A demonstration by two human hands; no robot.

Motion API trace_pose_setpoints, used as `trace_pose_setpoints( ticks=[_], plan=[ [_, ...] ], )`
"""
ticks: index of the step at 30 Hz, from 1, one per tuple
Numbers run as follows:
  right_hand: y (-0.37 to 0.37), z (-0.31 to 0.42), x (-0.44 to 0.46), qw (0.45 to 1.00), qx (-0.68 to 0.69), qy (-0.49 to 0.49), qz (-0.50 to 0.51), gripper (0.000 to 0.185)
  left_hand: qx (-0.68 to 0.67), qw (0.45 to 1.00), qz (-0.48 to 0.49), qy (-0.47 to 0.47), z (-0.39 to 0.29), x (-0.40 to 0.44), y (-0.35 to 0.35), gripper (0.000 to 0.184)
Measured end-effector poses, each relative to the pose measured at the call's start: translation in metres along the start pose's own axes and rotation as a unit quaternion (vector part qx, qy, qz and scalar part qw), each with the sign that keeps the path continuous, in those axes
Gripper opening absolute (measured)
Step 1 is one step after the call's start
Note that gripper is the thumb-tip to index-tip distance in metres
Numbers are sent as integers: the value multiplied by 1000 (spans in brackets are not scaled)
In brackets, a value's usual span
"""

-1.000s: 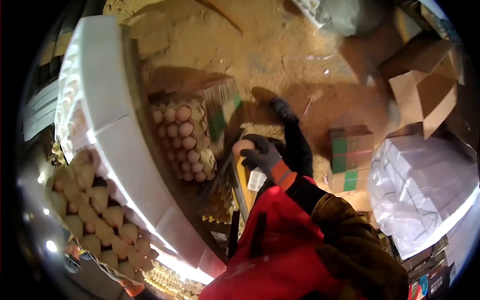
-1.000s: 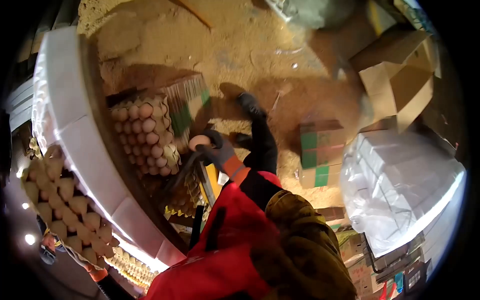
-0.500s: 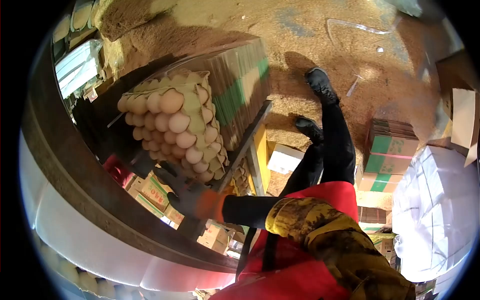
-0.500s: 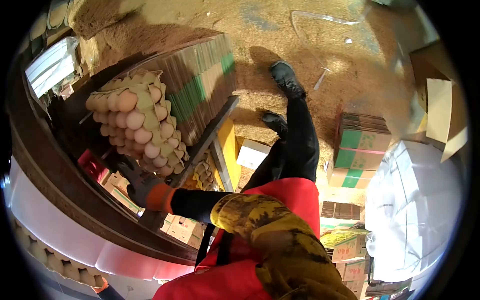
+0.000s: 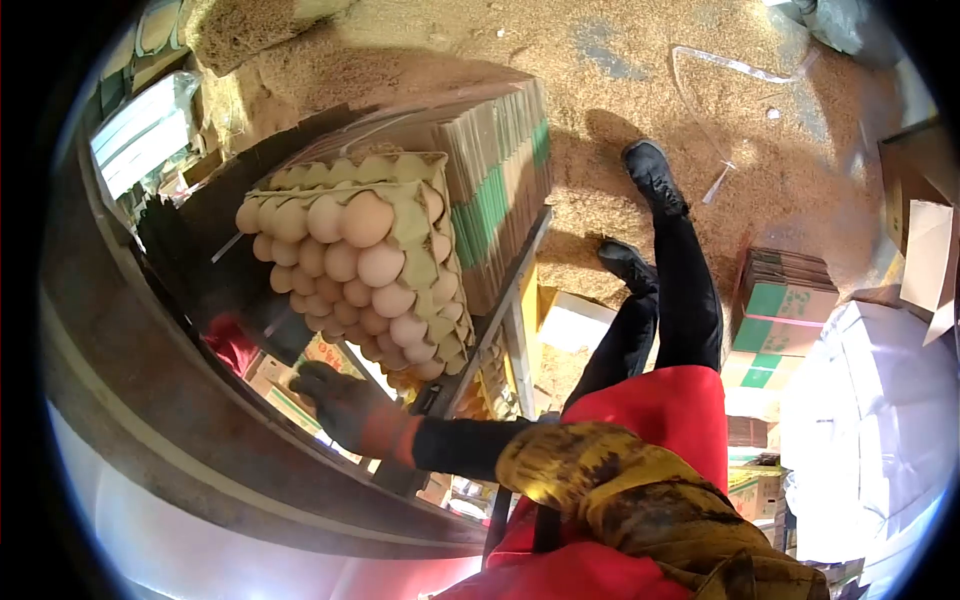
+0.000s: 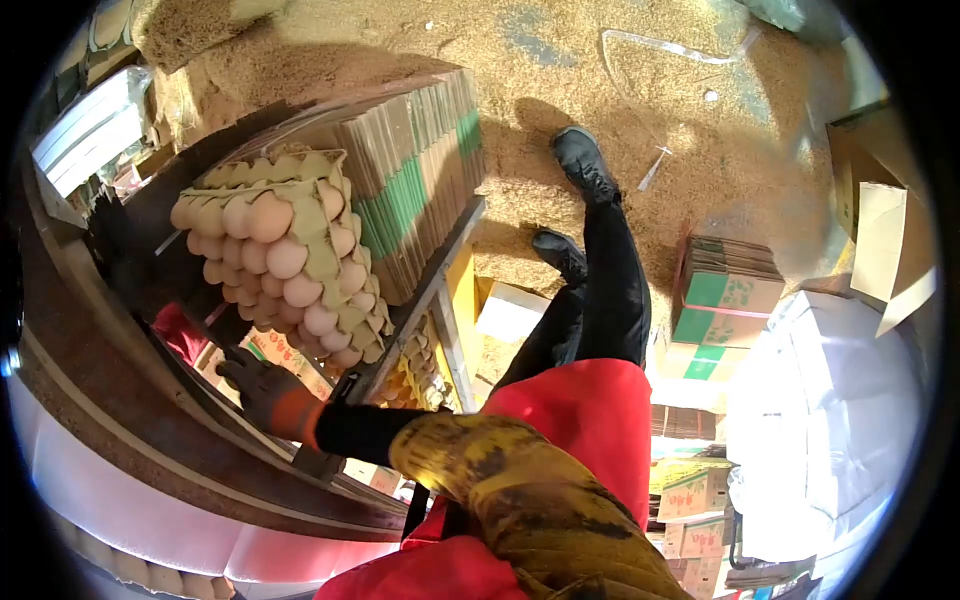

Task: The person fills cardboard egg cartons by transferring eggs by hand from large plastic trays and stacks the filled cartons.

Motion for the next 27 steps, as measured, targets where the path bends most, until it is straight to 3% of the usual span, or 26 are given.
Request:
trace_pose_setpoints(
  ticks=[3,4,9,12,13,16,20,24,25,27],
  plan=[
    [-10,-8,-34,996,26,60,67,44,5,1000,6,-6,2,-2,0,47],
    [-23,-4,-37,987,39,122,93,45,7,1000,6,-6,1,-5,-1,47],
    [-20,-34,-72,999,17,31,22,54,4,1000,11,-3,3,-6,-2,47],
    [-18,-37,-76,991,-30,110,65,58,-3,1000,13,1,6,-6,-2,47],
    [-33,-10,-56,974,-53,153,158,60,-5,1000,13,1,7,-6,-3,47],
    [7,-26,-41,990,-81,52,107,65,-7,1000,12,7,8,-7,-6,47],
    [57,-60,-16,953,-257,97,127,63,-10,1000,12,12,7,-6,-9,48],
    [65,-76,-14,934,-319,130,94,66,-12,1000,12,12,9,-6,-12,48],
    [65,-72,-15,905,-400,99,108,67,-13,1000,11,12,10,-6,-12,48],
    [60,-69,-19,920,-342,151,117,66,-16,1000,11,13,11,-6,-13,48]
  ],
)
Point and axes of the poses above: each hand's wrist, its own x-axis towards the middle knuckle, its own y-axis out of the palm, z = x × y, the point moved 7 cm from there along x, towards the middle knuckle, and after that the axes turned 2 degrees about -z, right-handed, at the moved point
